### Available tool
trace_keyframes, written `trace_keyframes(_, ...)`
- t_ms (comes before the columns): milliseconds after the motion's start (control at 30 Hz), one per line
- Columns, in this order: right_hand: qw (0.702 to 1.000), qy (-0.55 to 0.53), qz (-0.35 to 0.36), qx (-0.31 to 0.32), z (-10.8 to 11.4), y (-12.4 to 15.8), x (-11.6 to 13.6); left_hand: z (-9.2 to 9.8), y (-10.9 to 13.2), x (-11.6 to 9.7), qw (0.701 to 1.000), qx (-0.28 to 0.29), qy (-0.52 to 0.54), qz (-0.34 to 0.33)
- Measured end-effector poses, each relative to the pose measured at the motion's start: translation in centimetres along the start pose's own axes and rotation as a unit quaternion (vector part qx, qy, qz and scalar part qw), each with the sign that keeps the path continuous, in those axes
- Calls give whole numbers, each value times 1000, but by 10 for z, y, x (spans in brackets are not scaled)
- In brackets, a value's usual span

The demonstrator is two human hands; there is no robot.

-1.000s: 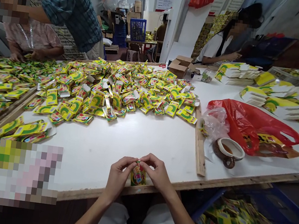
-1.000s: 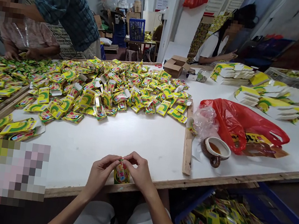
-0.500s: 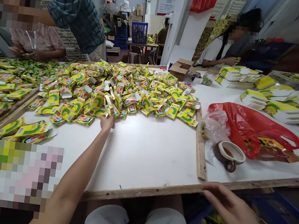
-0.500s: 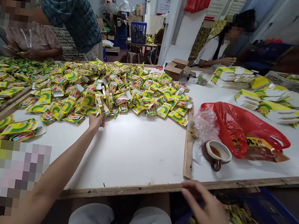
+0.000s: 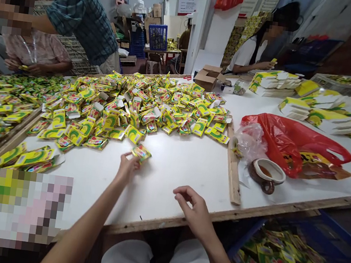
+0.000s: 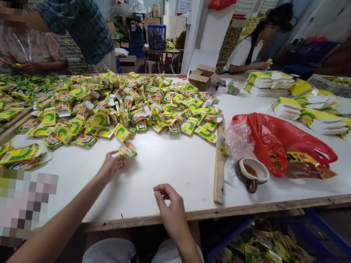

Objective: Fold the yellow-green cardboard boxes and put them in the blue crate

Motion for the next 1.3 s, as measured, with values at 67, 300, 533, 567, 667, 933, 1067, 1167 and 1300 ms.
trace_keyframes(67,999,-38,-2,-21,-10,-10,-11,-1,47,22,998,60,8,24)
trace_keyframes(300,988,-140,17,61,-49,-17,-11,-10,131,11,960,271,15,-71)
trace_keyframes(533,992,-73,22,102,-42,-19,-19,-17,123,12,959,257,-23,-121)
trace_keyframes(567,994,-56,35,90,-38,-23,-17,-18,124,11,960,245,-18,-131)
trace_keyframes(667,996,-52,55,45,-29,-32,-10,-23,127,5,966,223,26,-128)
trace_keyframes(933,994,-54,84,50,-27,-20,10,-20,130,-7,972,172,-24,-160)
trace_keyframes(1067,997,-24,68,17,-26,-24,14,-23,124,1,982,157,3,-100)
trace_keyframes(1167,998,-7,55,10,-27,-29,15,-23,118,5,987,142,21,-69)
trace_keyframes(1300,998,-23,47,21,-27,-29,9,-21,118,8,986,150,27,-71)
Point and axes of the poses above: each hand's wrist, its own y-axis away from the middle knuckle, its own z-axis out of the back of the hand, x = y × z, the point moved 8 cm from there along -y, towards the middle knuckle, and after that the axes turned 11 degrees about -x, right-handed, at the moved point
